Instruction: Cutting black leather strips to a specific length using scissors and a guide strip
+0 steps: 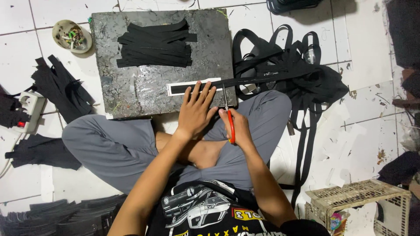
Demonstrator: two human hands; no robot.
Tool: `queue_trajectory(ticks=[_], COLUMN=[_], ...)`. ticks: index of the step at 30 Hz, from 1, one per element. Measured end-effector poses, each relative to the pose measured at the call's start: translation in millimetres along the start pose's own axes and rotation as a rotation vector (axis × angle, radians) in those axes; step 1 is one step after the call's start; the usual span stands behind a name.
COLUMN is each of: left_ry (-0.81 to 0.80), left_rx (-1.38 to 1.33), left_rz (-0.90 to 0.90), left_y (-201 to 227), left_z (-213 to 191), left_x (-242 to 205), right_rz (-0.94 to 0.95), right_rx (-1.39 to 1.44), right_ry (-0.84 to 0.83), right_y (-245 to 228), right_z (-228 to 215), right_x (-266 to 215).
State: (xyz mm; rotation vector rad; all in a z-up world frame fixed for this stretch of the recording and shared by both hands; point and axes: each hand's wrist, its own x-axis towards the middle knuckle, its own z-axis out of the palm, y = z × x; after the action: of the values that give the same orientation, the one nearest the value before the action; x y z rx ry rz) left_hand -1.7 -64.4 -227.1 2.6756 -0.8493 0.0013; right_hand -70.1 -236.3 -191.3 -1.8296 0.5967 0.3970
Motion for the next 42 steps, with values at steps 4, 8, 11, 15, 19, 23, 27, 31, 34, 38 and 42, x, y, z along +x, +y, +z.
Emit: queue_trajectory(ticks=[4,8,11,15,19,23,27,31,34,38,42], left_ry=[0.004,-0.010,-0.032,-0.049,-0.056,-0.093,-0.075,-0.028,0.009,0.048,0.070], left_rx=[0.000,-0.001,-0.002,0.026,0.040,0.038,0.029,0.026,0.038,0.050,0.036], left_rz=[-0.009,-0.017,-0.017,-0.014,-0.015,-0.024,-0.029,-0.021,-0.022,-0.023,-0.028], left_y=[-1.0,-0.9,-1.2,-0.2,1.1,1.2,0.4,0.8,0.4,0.4,-1.2], left_z=[3.6,2.8,0.5,-1.0,-1.8,-0.3,4.0,3.4,6.8,7.6,10.4], left_x=[-0.8,-0.6,-0.4,0.2,0.9,1.2,0.7,0.0,-0.9,-1.4,-2.9], right_rz=[-0.012,-0.002,-0.007,0.005,0.007,0.016,0.041,0.038,0.041,0.028,0.001], right_rx=[-0.025,-0.032,-0.024,-0.029,-0.046,-0.055,-0.068,-0.081,-0.086,-0.061,-0.082], right_ry=[0.004,0.017,0.023,0.022,0.030,0.023,0.013,0.015,0.014,0.012,0.008], right_y=[5.7,10.0,9.8,9.1,4.9,4.6,4.0,1.5,5.5,8.5,4.0], right_z=[-0.4,-0.5,0.2,-1.1,-0.4,-0.1,-1.2,-3.1,-3.4,-4.2,-5.3], right_x=[3.7,5.3,4.3,4.8,3.9,5.7,5.7,7.5,7.8,7.5,6.4])
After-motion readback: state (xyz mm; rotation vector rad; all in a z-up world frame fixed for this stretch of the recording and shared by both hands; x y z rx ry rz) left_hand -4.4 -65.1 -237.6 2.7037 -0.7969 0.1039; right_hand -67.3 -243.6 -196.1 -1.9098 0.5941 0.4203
